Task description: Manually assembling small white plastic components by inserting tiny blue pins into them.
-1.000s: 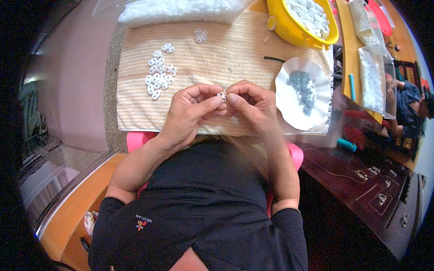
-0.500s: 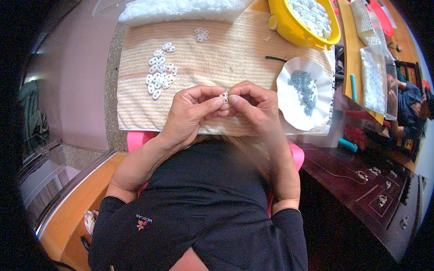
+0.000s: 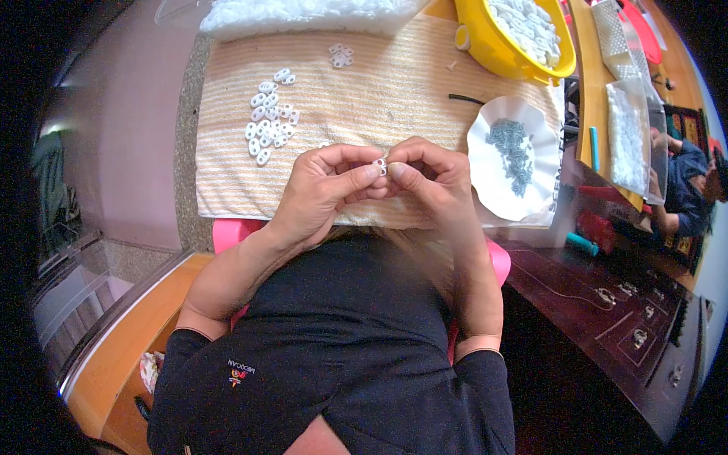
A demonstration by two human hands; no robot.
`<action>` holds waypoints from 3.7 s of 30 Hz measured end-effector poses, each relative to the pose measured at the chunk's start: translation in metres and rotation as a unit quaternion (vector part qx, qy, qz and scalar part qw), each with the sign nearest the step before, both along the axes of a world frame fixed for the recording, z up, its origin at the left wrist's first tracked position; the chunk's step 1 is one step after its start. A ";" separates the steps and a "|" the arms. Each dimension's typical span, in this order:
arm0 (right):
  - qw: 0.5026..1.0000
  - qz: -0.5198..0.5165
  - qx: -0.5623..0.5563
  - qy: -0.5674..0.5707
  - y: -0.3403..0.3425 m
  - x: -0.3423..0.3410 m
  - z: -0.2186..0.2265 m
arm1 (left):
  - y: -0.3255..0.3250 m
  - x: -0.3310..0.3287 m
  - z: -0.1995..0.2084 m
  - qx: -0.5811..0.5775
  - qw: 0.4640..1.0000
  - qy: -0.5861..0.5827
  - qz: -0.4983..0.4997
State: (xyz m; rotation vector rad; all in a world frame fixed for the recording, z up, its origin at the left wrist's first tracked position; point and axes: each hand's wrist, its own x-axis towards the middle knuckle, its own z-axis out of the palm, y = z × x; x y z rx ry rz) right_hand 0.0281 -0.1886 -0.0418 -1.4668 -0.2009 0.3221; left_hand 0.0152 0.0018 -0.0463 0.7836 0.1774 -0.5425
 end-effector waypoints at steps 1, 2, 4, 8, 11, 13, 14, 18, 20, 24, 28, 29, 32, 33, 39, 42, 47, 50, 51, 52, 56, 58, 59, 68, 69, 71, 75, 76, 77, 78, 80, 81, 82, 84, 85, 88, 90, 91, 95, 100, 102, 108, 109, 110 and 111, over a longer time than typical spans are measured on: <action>1.000 0.002 0.001 0.000 0.000 0.000 0.000 | 0.000 0.000 0.000 0.000 1.000 0.001 0.000; 1.000 0.002 0.001 0.000 -0.001 0.000 -0.001 | 0.000 0.000 0.001 0.006 1.000 -0.004 -0.002; 1.000 0.009 -0.017 -0.023 -0.002 0.001 -0.003 | 0.000 0.001 0.001 0.012 1.000 -0.009 -0.004; 0.999 0.005 -0.028 -0.033 0.000 -0.001 -0.002 | 0.001 0.000 -0.001 0.033 0.999 -0.022 -0.001; 0.998 0.002 -0.055 -0.044 0.001 -0.002 -0.001 | 0.000 -0.001 -0.003 0.041 0.999 -0.030 0.001; 0.996 0.005 -0.057 -0.061 0.001 -0.003 -0.002 | -0.001 -0.001 -0.004 0.041 0.999 -0.033 0.002; 0.996 0.004 -0.057 -0.062 0.001 -0.003 -0.004 | -0.001 -0.002 -0.004 0.046 0.998 -0.033 0.006; 0.991 0.004 -0.086 -0.102 0.001 -0.003 -0.007 | -0.002 -0.003 -0.006 0.058 0.998 -0.033 0.014; 0.991 0.004 -0.089 -0.102 0.002 -0.003 -0.006 | -0.002 -0.004 -0.004 0.065 0.997 -0.040 0.015; 0.991 0.007 -0.095 -0.098 0.004 -0.004 -0.002 | -0.002 -0.005 -0.009 0.110 0.990 -0.083 0.016; 0.990 0.009 -0.104 -0.098 0.004 -0.003 0.000 | -0.002 -0.006 -0.007 0.115 0.988 -0.099 0.021; 0.990 0.008 -0.104 -0.099 0.004 -0.003 0.000 | -0.003 -0.005 -0.007 0.110 0.989 -0.100 0.024; 0.992 0.002 -0.094 -0.085 0.004 -0.004 0.003 | -0.002 -0.004 -0.004 0.096 0.990 -0.097 0.021; 0.994 -0.006 -0.083 -0.069 0.004 -0.005 0.004 | -0.002 -0.003 -0.003 0.087 0.992 -0.093 0.016; 0.997 -0.004 -0.055 -0.052 0.001 -0.004 0.004 | -0.001 -0.001 0.003 0.065 0.994 -0.084 0.016; 0.997 -0.005 -0.047 -0.055 -0.002 -0.005 0.004 | -0.001 0.000 0.004 0.049 0.995 -0.090 0.011; 0.999 -0.018 -0.017 -0.028 0.001 -0.009 0.004 | 0.001 -0.001 0.002 0.043 0.995 -0.089 0.004; 1.000 -0.029 0.002 -0.007 0.003 -0.011 0.005 | 0.002 -0.001 0.003 0.042 0.995 -0.088 -0.003; 0.999 -0.031 -0.009 -0.012 0.004 -0.011 0.007 | 0.002 -0.001 0.003 0.041 0.996 -0.085 -0.003; 0.999 -0.034 -0.021 -0.017 0.004 -0.011 0.008 | 0.002 -0.001 0.004 0.041 0.996 -0.085 -0.002; 0.998 -0.036 -0.049 -0.031 0.006 -0.010 0.011 | 0.003 -0.001 0.006 0.056 0.994 -0.094 -0.005; 0.997 -0.041 -0.051 -0.039 0.008 -0.011 0.012 | 0.003 -0.001 0.006 0.062 0.994 -0.095 -0.006; 0.997 -0.041 -0.051 -0.039 0.009 -0.011 0.012 | 0.003 -0.001 0.006 0.062 0.993 -0.099 -0.005; 0.995 -0.088 -0.039 0.005 0.012 -0.017 0.010 | 0.002 -0.003 0.004 0.056 0.993 -0.102 0.000; 0.996 -0.084 -0.036 0.005 0.012 -0.018 0.009 | 0.002 -0.004 0.004 0.046 0.994 -0.096 -0.003; 0.996 -0.082 -0.021 0.004 0.009 -0.018 0.009 | 0.001 -0.005 0.008 0.051 0.995 -0.088 0.000; 0.995 -0.091 0.029 0.017 0.006 -0.020 0.008 | 0.001 -0.007 0.010 0.033 0.995 -0.099 0.002; 0.995 -0.091 0.028 0.017 0.005 -0.019 0.009 | 0.002 -0.007 0.011 0.029 0.994 -0.103 0.006; 0.996 -0.089 0.032 0.008 0.004 -0.017 0.011 | 0.003 -0.007 0.012 0.028 0.994 -0.103 0.007; 0.996 -0.088 0.035 0.000 0.004 -0.016 0.013 | 0.005 -0.006 0.013 0.025 0.995 -0.094 0.029; 0.997 -0.069 0.031 -0.009 0.008 -0.012 0.018 | 0.011 -0.004 0.021 0.024 0.995 -0.079 0.064; 0.998 -0.061 0.015 -0.017 0.011 -0.008 0.019 | 0.016 0.000 0.026 0.016 0.993 -0.082 0.087; 0.998 -0.061 -0.009 -0.014 0.014 -0.006 0.021 | 0.021 0.003 0.029 0.009 0.990 -0.084 0.111; 0.996 -0.051 -0.056 -0.041 0.017 0.000 0.022 | 0.032 0.011 0.034 -0.015 0.984 -0.104 0.147; 0.995 -0.063 -0.071 -0.040 0.023 0.000 0.025 | 0.036 0.015 0.036 -0.031 0.978 -0.105 0.176; 0.989 -0.040 -0.130 -0.065 0.028 0.003 0.020 | 0.043 0.022 0.038 -0.050 0.968 -0.104 0.221; 0.985 -0.032 -0.155 -0.064 0.032 0.005 0.021 | 0.050 0.023 0.040 -0.056 0.959 -0.120 0.252; 0.977 -0.010 -0.197 -0.079 0.034 0.005 0.023 | 0.053 0.023 0.040 -0.056 0.959 -0.120 0.251; 0.936 0.032 -0.309 -0.165 0.051 0.012 0.038 | 0.059 0.027 0.036 -0.041 0.942 -0.167 0.287; 0.903 0.061 -0.371 -0.209 0.069 0.018 0.032 | 0.052 0.029 0.031 -0.045 0.945 -0.135 0.295; 0.847 0.076 -0.447 -0.278 0.074 0.018 0.025 | 0.052 0.030 0.030 -0.043 0.945 -0.132 0.295; 0.829 0.080 -0.483 -0.270 0.082 0.012 0.021 | 0.049 0.029 0.026 -0.035 0.949 -0.121 0.290; 0.825 0.076 -0.484 -0.280 0.082 0.010 0.021 | 0.049 0.029 0.027 -0.031 0.950 -0.119 0.286; 0.824 0.075 -0.485 -0.282 0.083 0.008 0.021 | 0.049 0.028 0.026 -0.033 0.950 -0.121 0.286; 0.825 0.076 -0.482 -0.284 0.084 0.006 0.020 | 0.050 0.027 0.024 -0.028 0.952 -0.122 0.279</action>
